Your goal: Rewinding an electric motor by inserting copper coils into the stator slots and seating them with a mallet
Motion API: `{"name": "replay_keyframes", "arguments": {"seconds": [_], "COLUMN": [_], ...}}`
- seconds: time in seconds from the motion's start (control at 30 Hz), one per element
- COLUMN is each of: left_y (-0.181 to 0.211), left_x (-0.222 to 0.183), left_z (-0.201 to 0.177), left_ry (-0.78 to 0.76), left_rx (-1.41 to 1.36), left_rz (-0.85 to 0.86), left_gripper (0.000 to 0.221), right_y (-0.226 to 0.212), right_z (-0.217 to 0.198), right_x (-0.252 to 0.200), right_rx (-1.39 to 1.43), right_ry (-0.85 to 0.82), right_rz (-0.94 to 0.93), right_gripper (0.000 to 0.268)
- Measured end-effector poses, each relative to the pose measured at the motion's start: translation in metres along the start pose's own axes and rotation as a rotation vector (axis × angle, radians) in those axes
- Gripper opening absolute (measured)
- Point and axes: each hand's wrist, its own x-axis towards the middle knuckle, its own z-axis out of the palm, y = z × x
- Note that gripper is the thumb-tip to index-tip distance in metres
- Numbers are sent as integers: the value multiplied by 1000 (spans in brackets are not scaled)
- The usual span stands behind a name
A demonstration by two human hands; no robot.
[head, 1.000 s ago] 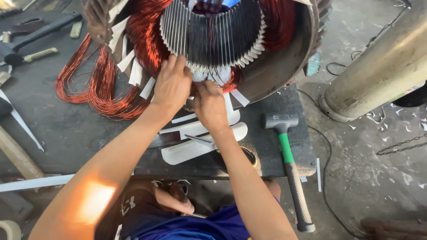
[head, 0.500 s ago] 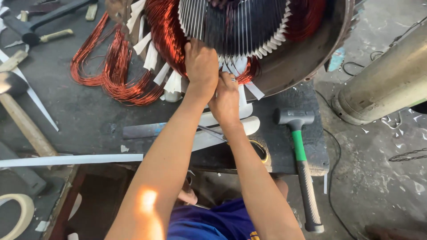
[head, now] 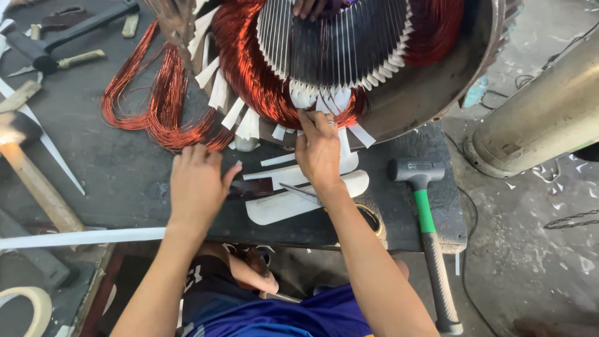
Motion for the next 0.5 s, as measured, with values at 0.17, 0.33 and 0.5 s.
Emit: {"name": "replay_keyframes", "arguments": {"seconds": [0.17,0.33,0.5], "left_y": [57,60,56], "left_x": [72,126,139], "left_z": [5,-20,-4], "left_ry": [267,-157,32], "left_rx": [-211,7,100], "left_rz": [408,523,632], "left_gripper": [36,75,34], "right_y": [2,-3,-3], "right_z": [3,1,1], "right_x": [-2,-1,4], "right_rx": [-14,-52,-74], "right_ry": [-30,-35,-56], "right_rz": [-4,-16,-8], "right_gripper": [48,52,48]}}
